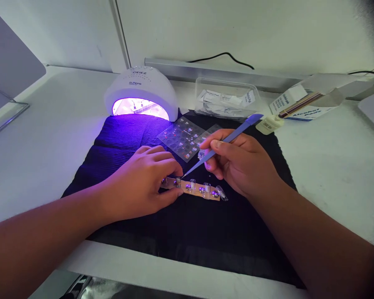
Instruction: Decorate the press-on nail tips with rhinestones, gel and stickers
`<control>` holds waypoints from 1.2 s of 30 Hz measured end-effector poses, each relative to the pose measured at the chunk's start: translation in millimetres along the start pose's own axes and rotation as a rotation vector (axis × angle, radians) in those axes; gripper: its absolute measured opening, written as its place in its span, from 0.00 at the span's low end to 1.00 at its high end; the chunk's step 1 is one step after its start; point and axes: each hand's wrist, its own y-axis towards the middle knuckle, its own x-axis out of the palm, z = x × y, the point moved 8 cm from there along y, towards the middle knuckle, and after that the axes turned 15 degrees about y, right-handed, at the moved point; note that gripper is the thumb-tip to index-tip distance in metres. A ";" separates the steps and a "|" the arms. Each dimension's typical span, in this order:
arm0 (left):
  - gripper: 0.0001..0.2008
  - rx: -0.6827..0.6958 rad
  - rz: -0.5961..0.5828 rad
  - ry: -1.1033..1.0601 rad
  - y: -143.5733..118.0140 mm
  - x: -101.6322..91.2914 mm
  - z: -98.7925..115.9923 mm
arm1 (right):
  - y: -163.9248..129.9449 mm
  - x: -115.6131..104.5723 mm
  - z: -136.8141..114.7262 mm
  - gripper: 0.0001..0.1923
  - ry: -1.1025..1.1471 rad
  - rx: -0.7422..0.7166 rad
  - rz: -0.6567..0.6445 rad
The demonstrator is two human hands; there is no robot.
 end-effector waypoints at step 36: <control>0.06 0.012 0.002 0.003 0.1 0.9 0.0 | -24.5 34.3 -24.8 0.09 -0.488 -0.272 -0.267</control>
